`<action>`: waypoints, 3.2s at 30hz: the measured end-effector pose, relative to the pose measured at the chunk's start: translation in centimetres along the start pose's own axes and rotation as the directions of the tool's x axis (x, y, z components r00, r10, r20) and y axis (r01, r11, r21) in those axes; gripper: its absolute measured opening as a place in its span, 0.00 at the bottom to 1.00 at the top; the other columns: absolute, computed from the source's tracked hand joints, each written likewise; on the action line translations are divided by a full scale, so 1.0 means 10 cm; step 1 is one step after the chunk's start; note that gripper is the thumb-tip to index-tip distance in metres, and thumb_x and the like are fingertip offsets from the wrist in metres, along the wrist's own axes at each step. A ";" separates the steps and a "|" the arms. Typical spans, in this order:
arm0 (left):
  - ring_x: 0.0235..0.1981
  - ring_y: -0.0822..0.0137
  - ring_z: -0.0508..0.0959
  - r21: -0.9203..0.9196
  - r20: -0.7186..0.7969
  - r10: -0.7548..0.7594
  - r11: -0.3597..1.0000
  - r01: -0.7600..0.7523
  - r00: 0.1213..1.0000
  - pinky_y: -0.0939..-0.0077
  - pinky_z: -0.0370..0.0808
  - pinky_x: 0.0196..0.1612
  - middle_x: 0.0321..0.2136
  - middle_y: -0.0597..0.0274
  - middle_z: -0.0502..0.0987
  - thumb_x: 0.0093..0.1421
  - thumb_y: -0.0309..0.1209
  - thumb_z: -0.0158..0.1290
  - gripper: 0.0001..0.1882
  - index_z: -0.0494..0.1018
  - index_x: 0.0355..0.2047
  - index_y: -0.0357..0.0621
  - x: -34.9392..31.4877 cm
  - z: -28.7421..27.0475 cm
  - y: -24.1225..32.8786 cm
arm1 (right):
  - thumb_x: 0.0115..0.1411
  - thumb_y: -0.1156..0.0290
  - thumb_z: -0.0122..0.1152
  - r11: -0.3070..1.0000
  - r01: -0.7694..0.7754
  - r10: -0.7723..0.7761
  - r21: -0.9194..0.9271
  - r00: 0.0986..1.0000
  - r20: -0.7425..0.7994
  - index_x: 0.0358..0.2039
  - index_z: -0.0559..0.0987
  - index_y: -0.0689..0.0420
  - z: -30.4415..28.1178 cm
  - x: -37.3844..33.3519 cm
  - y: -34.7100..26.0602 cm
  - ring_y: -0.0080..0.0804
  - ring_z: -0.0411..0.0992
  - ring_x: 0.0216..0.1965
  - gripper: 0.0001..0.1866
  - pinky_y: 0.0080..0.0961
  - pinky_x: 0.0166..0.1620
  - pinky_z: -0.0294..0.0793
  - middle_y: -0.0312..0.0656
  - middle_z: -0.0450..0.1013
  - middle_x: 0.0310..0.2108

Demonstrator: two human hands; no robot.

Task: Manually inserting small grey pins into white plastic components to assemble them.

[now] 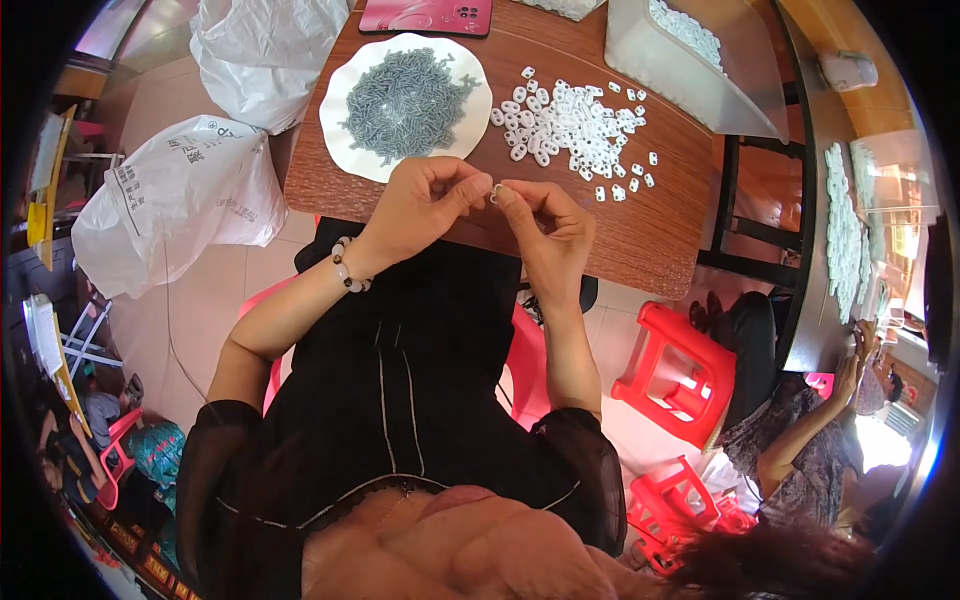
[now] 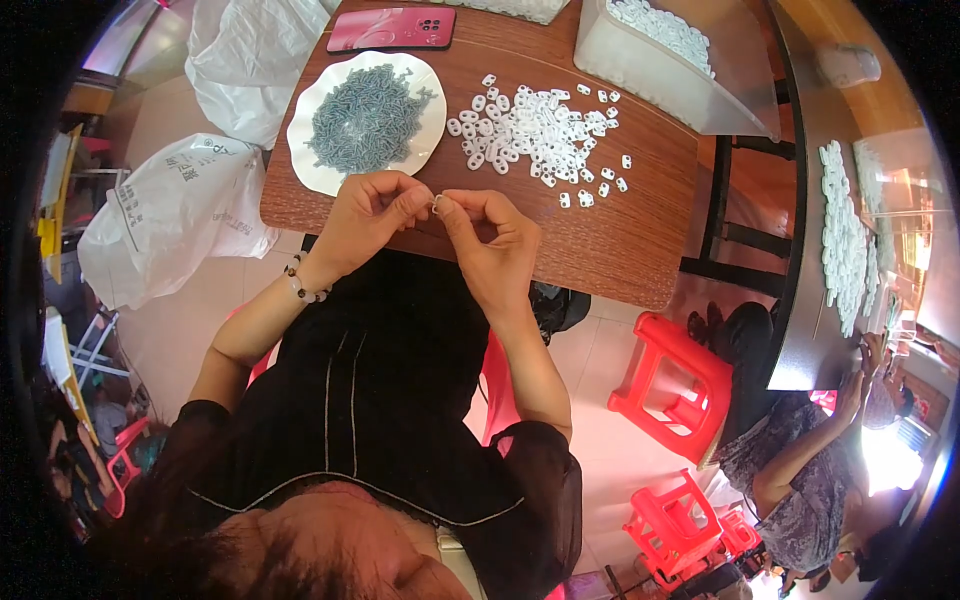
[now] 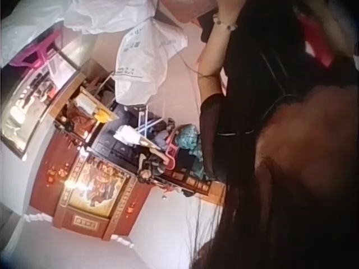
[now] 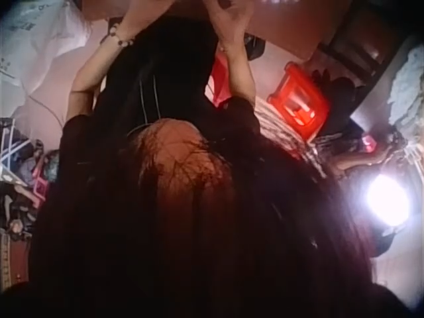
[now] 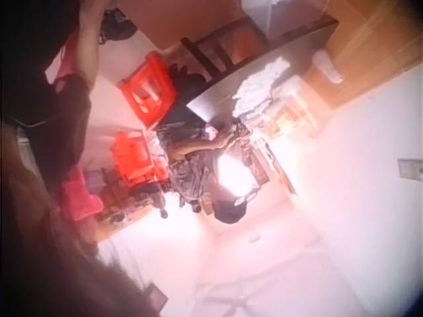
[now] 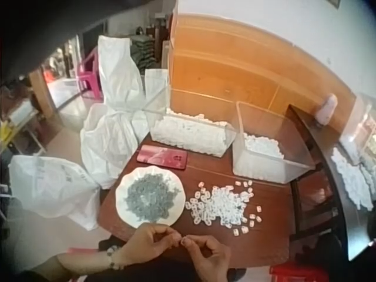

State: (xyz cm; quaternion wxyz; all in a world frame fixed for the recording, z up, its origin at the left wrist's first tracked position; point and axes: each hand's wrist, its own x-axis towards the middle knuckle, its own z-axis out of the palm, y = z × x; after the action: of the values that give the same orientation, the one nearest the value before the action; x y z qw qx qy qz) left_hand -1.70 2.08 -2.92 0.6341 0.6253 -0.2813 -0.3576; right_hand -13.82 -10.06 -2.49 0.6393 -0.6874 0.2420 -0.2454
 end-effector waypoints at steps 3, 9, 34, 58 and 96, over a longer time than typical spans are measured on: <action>0.24 0.81 0.72 -0.028 0.007 -0.025 0.999 0.025 1.000 0.86 0.70 0.28 0.23 0.66 0.78 0.64 0.36 0.53 0.15 0.77 0.32 0.34 0.01 -0.01 0.00 | 0.57 0.75 0.64 0.999 -0.007 0.006 0.040 1.000 0.000 0.34 0.81 0.65 0.00 0.00 0.03 0.14 0.70 0.29 0.07 0.13 0.35 0.69 0.34 0.77 0.26; 0.23 0.81 0.72 -0.071 -0.037 -0.055 0.996 0.053 0.998 0.87 0.69 0.27 0.23 0.67 0.78 0.63 0.37 0.54 0.15 0.78 0.32 0.34 -0.01 -0.04 -0.03 | 0.56 0.75 0.65 0.998 -0.045 0.046 0.051 0.999 -0.011 0.34 0.81 0.65 -0.01 -0.01 -0.02 0.14 0.69 0.29 0.07 0.13 0.34 0.69 0.33 0.76 0.26; 0.26 0.80 0.75 -0.087 -0.015 -0.079 0.993 0.077 0.997 0.86 0.73 0.31 0.24 0.64 0.79 0.60 0.29 0.57 0.09 0.79 0.33 0.32 -0.02 0.01 -0.04 | 0.57 0.76 0.63 0.998 -0.027 0.027 0.051 1.000 0.004 0.33 0.80 0.66 0.01 -0.03 0.04 0.15 0.71 0.29 0.06 0.14 0.35 0.70 0.36 0.77 0.26; 0.38 0.50 0.75 0.796 0.452 0.300 0.290 -0.532 0.840 0.60 0.72 0.42 0.36 0.48 0.74 0.53 0.31 0.56 0.15 0.74 0.42 0.41 1.78 0.13 0.03 | 0.55 0.73 0.64 0.980 0.196 -0.186 0.038 0.963 -0.193 0.34 0.81 0.62 -0.38 -0.01 -0.15 0.14 0.72 0.29 0.07 0.15 0.32 0.71 0.35 0.78 0.27; 0.28 0.83 0.69 0.234 0.252 -0.043 0.972 -0.017 0.967 0.90 0.65 0.32 0.30 0.71 0.74 0.64 0.32 0.52 0.16 0.72 0.50 0.38 1.40 -0.32 0.13 | 0.52 0.74 0.65 0.964 0.251 -0.226 0.092 0.949 -0.222 0.26 0.81 0.64 -0.45 -0.03 -0.17 0.15 0.73 0.25 0.05 0.16 0.29 0.71 0.37 0.78 0.22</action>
State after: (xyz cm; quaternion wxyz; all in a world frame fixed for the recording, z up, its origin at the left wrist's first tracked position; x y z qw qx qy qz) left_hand 9.22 -7.29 -3.06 0.5121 0.6462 -0.3966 -0.4035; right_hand -16.96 -13.21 -0.54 0.6156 -0.6426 0.2082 -0.4059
